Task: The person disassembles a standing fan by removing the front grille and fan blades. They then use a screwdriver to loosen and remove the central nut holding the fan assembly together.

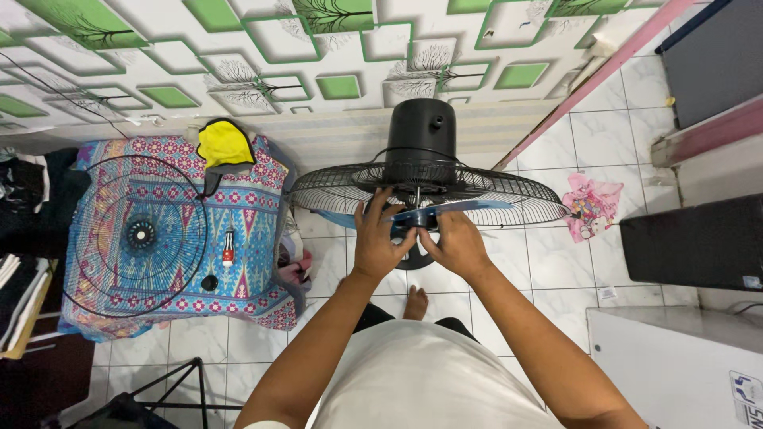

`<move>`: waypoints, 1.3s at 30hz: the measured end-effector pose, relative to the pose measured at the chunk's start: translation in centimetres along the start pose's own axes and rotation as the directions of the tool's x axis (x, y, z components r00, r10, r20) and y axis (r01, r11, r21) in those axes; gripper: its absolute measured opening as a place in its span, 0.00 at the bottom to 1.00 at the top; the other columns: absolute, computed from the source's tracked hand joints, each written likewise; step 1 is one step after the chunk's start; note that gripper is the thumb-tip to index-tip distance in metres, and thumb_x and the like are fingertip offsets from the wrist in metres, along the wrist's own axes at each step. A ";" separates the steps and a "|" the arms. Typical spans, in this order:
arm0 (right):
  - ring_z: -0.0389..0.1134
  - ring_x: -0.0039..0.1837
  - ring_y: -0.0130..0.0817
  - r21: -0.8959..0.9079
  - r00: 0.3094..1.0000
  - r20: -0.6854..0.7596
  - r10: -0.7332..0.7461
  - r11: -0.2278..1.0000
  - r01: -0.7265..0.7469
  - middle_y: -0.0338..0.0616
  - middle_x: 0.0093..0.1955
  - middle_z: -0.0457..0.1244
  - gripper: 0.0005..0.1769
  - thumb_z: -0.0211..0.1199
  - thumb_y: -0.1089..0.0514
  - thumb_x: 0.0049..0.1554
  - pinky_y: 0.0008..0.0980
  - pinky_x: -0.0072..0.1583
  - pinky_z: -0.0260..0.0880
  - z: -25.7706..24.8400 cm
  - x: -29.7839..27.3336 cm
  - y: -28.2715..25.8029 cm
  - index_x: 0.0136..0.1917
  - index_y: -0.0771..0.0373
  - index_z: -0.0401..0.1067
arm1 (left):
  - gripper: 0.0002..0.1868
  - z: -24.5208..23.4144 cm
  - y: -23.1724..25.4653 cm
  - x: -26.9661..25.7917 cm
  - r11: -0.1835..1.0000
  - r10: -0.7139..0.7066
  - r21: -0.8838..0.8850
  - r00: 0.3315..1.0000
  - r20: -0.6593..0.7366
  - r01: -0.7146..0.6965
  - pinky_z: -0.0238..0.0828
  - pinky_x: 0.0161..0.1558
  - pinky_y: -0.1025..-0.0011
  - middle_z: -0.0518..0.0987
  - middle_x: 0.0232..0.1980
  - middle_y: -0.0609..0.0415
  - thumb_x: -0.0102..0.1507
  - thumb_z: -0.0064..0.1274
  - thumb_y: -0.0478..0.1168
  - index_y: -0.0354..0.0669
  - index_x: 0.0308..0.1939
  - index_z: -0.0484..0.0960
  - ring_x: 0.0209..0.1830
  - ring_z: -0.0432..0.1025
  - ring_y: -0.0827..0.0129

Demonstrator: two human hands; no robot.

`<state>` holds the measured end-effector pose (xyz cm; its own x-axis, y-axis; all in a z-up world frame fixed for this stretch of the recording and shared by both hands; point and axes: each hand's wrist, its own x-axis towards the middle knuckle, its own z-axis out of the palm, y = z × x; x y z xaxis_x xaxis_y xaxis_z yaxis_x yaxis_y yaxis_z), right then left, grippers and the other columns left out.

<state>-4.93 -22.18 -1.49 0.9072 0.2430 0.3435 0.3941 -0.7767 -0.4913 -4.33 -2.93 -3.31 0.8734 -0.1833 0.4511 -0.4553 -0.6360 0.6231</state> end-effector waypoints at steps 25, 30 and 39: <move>0.61 0.67 0.67 -0.020 0.991 -0.076 -0.109 0.994 0.108 0.68 0.68 0.56 0.32 0.71 0.59 0.52 0.52 0.66 0.65 -2.4 0.2 -2.9 0.63 0.80 0.63 | 0.23 -1.1 1.2 -1.3 0.986 -0.050 -0.162 0.999 0.005 0.050 0.57 0.73 0.48 0.59 0.76 0.33 0.68 0.56 0.49 0.36 0.59 0.80 0.76 0.57 0.40; 0.57 0.77 0.66 -0.015 0.992 -0.087 -0.087 0.996 0.086 0.70 0.76 0.54 0.28 0.67 0.61 0.58 0.51 0.74 0.61 -0.3 -1.0 -1.7 0.65 0.77 0.60 | 0.24 0.4 0.3 -2.0 0.999 -0.054 0.004 0.997 0.049 0.054 0.44 0.76 0.37 0.53 0.81 0.29 0.69 0.53 0.48 0.33 0.62 0.80 0.83 0.51 0.41; 0.55 0.79 0.60 -0.085 0.999 0.002 -0.051 0.995 0.051 0.68 0.76 0.54 0.39 0.66 0.56 0.59 0.72 0.76 0.35 1.6 -1.4 0.3 0.73 0.77 0.50 | 0.21 1.6 -1.2 -1.4 0.997 -0.042 -0.067 0.993 0.111 0.049 0.29 0.75 0.28 0.50 0.81 0.26 0.70 0.48 0.47 0.33 0.59 0.71 0.84 0.42 0.36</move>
<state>-5.80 -21.81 -3.39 0.8862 0.2832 0.3667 0.4258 -0.8099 -0.4035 -4.71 -3.16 -5.71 0.9054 -0.2387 0.3512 -0.4223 -0.5923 0.6861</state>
